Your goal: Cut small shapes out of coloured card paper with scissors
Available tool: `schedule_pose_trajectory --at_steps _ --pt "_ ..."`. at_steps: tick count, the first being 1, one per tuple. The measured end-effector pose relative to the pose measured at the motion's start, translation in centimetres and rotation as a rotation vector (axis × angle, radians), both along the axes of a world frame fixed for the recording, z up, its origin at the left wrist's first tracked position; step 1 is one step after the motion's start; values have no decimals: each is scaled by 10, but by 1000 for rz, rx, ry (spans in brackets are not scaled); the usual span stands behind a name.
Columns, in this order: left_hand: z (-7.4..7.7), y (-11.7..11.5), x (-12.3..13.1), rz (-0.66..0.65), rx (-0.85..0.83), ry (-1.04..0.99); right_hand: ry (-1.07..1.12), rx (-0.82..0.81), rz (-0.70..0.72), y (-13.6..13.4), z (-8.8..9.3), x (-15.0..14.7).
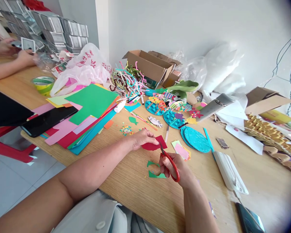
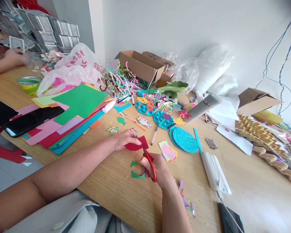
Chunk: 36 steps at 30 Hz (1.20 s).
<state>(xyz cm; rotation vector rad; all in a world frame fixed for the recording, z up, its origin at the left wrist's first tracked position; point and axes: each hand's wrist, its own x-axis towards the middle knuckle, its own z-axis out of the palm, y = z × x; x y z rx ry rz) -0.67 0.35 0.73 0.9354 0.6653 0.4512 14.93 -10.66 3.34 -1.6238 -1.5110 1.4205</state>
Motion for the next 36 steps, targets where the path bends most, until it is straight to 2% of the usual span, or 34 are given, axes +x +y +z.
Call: schedule_pose_trajectory --at_steps 8,18,24,28,36 --pt "3 -1 0 -1 6 47 23 19 41 0 0 1" --pt "3 -2 0 8 9 64 14 11 10 0 -2 1" --pt "0 -1 1 0 -8 -7 -19 12 10 0 0 0" --pt "-3 0 2 72 -7 -86 -17 16 8 0 -1 1" --pt "-1 -1 2 69 -22 -173 41 13 -7 -1 3 -1"
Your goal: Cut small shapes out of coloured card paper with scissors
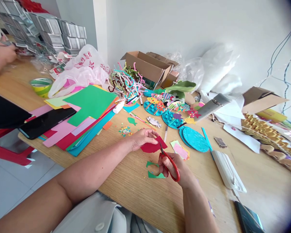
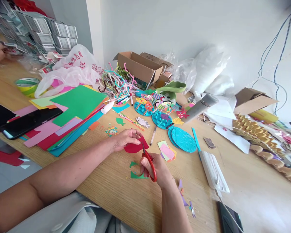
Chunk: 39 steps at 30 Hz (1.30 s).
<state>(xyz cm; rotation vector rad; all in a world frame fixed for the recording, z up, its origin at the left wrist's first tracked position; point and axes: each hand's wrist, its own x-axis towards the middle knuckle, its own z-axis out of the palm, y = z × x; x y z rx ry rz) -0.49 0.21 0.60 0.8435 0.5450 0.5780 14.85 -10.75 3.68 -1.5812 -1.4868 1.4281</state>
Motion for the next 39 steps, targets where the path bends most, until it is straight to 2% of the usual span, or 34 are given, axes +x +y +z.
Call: schedule_pose_trajectory --at_steps 5,12,20,39 --pt "3 0 -1 -34 -5 26 40 39 21 0 3 -1" --pt "4 -1 -2 -84 -8 41 101 70 29 1 -2 1" --pt "4 -2 -3 -169 38 96 26 88 51 2 3 0" --pt "3 -2 -1 -123 49 130 84 97 79 -1 -10 7"
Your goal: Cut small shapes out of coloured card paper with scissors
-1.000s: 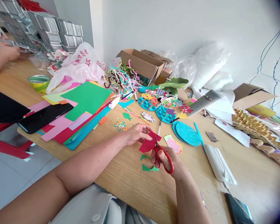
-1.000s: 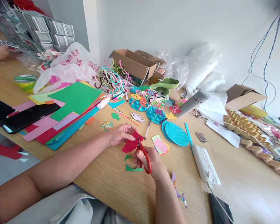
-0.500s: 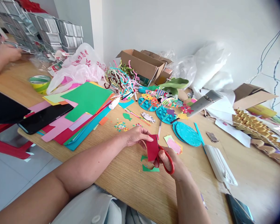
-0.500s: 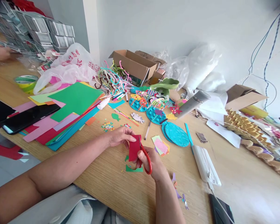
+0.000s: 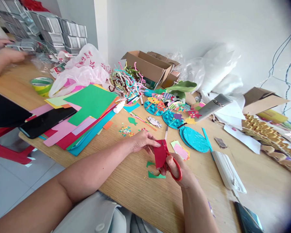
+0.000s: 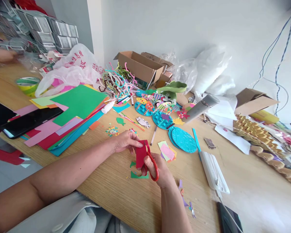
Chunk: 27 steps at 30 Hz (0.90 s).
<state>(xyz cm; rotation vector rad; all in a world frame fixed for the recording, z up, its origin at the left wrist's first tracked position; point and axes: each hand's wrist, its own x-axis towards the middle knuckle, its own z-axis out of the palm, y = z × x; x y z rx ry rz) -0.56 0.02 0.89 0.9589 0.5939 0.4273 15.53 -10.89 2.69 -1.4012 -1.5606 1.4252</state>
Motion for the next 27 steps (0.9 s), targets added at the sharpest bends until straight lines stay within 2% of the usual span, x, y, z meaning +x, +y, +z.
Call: schedule_pose_trajectory --at_steps 18,27 --pt "-1 -1 1 -27 -48 -29 -66 -16 -41 0 -4 0" --pt "-2 0 0 -39 -49 -49 -77 16 -67 2 9 -8"
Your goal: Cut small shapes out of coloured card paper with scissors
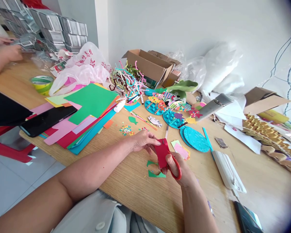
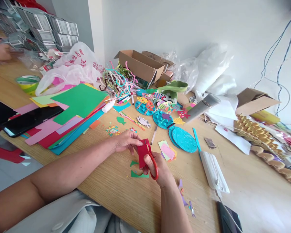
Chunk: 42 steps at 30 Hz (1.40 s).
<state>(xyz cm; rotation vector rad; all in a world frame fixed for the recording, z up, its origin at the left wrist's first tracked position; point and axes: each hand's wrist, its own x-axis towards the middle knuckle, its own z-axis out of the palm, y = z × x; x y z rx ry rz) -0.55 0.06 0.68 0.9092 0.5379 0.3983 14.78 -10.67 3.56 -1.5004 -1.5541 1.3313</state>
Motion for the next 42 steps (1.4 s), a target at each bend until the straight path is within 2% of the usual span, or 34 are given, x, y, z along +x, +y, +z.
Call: schedule_pose_trajectory --at_steps 18,31,42 --pt "-2 -1 2 30 31 27 51 22 62 -1 -9 6" --pt "-1 -1 1 -4 43 12 60 22 23 -1 -6 3" --pt "-3 0 0 -24 41 11 110 13 -5 -2 -11 4"
